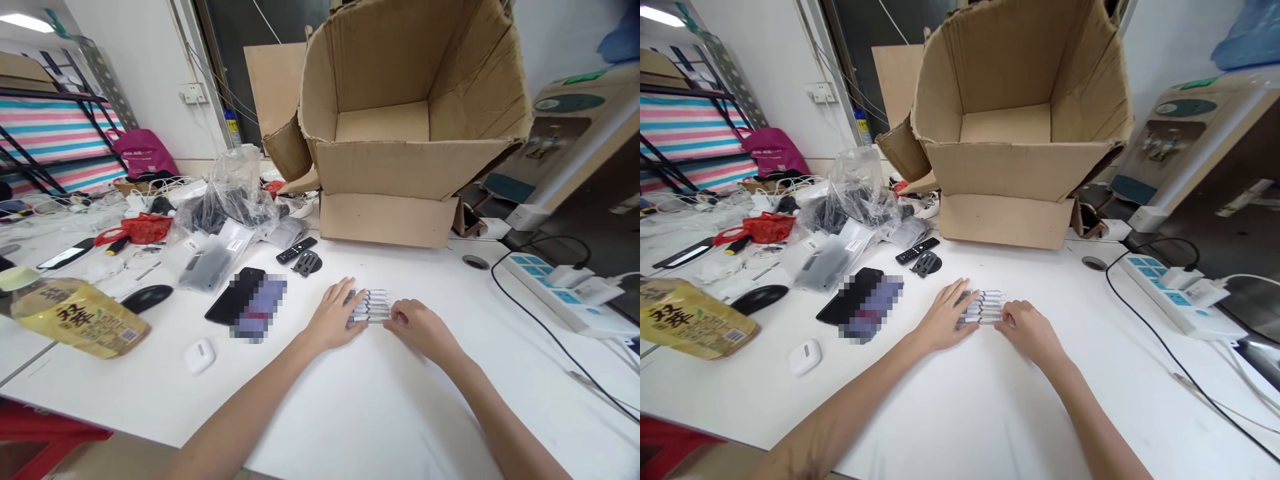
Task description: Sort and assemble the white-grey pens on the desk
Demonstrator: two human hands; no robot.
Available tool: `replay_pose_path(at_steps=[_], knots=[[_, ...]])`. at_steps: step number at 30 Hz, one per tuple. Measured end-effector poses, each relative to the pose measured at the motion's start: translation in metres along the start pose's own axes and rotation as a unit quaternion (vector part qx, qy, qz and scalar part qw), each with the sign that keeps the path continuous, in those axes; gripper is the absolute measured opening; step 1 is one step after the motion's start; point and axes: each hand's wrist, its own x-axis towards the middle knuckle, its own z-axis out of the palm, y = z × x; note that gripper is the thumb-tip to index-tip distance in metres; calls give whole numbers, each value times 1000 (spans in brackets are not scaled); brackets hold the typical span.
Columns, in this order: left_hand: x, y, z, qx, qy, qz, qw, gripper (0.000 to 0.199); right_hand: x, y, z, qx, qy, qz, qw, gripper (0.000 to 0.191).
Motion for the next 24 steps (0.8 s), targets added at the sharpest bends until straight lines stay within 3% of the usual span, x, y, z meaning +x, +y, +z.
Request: replay_pose_path(at_steps=[4, 12, 16, 18, 21, 24], knots=[[1, 1, 3, -8, -16, -59, 998, 59, -5, -12, 9, 5, -14, 17, 1000, 24], [-6, 40, -10, 29, -1, -180, 983, 46, -8, -32, 19, 25, 30, 53, 998, 33], [-8, 47, -15, -67, -70, -207, 973, 36, -8, -28, 18, 22, 34, 12, 999, 29], [-11, 48, -15, -135, -85, -202, 966, 36, -10, -28, 18, 22, 29, -22, 999, 36], [-13, 47, -15, -216, -84, -188, 954, 39, -13, -31, 16, 5, 15, -64, 998, 57], [-12, 42, -18, -201, -57, -195, 958, 37, -16, -34, 16, -25, -8, -87, 996, 56]])
